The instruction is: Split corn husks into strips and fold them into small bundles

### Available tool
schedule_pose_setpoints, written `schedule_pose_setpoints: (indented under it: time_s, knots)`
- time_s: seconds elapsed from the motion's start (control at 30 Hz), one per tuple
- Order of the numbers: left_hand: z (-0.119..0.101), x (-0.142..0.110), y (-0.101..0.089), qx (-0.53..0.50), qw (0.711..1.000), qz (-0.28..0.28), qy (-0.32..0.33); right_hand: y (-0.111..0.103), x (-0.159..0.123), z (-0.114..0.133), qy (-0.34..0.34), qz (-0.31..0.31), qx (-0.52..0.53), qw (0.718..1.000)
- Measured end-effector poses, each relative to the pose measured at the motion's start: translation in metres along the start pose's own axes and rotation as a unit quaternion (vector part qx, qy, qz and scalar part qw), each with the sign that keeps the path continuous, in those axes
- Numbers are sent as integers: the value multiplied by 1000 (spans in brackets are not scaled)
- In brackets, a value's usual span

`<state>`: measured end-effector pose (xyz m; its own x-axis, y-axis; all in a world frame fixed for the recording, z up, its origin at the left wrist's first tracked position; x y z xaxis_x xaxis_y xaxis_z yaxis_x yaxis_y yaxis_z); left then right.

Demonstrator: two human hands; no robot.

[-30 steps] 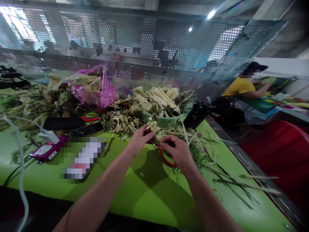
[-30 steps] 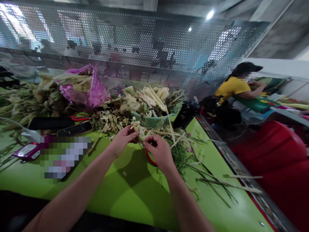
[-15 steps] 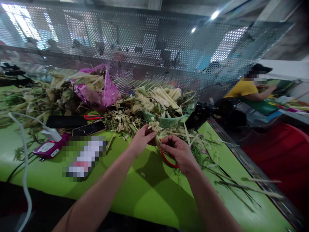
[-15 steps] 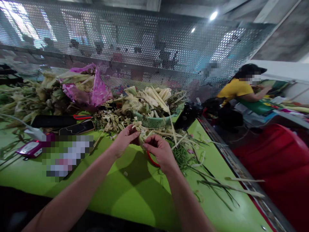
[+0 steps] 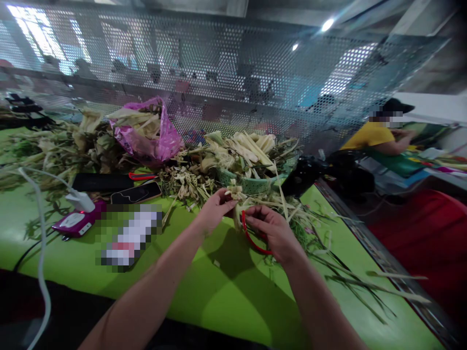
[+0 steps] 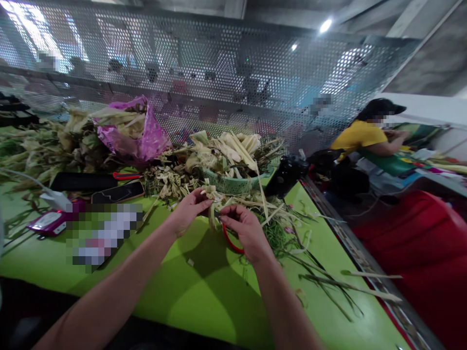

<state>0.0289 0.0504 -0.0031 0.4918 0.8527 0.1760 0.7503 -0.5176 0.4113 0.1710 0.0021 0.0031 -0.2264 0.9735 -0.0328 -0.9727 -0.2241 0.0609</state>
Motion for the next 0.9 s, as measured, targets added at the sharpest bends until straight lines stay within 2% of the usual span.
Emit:
schedule_pose_setpoints:
  time_s: [0.13,0.23,0.47,0.67,0.73,0.9]
  knots:
    - [0,0,1,-26,1000,-9,-3,9,1,-3,43,58,-67,995]
    - [1,-1,1,-24,1000,-10,4,13,0,-4,45,80,-71,993]
    - [-3,-5,6,27,999,15,-8,3,3,-1,-16,4,-107,994]
    - [-6,-2,2,96,995,4,3,-2,-4,9,-69,-89,-214,970]
    - [-6,-1,0,100,995,-7,13,-1,-5,11,-71,-86,-203,973]
    - [-5,1,-2,35,999,-14,25,5,-1,3,-12,0,-49,999]
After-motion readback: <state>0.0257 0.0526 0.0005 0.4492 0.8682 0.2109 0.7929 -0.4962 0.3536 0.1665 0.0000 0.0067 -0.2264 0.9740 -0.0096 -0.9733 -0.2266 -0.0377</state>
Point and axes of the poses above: each hand's wrist, its own x-axis towards the middle knuckle, its own y-axis out of the palm, z = x × y, the point moved 5 cm from there along x, towards the middle knuckle, and after that the axes turned 12 degrees about z, right-handed, at the moved point
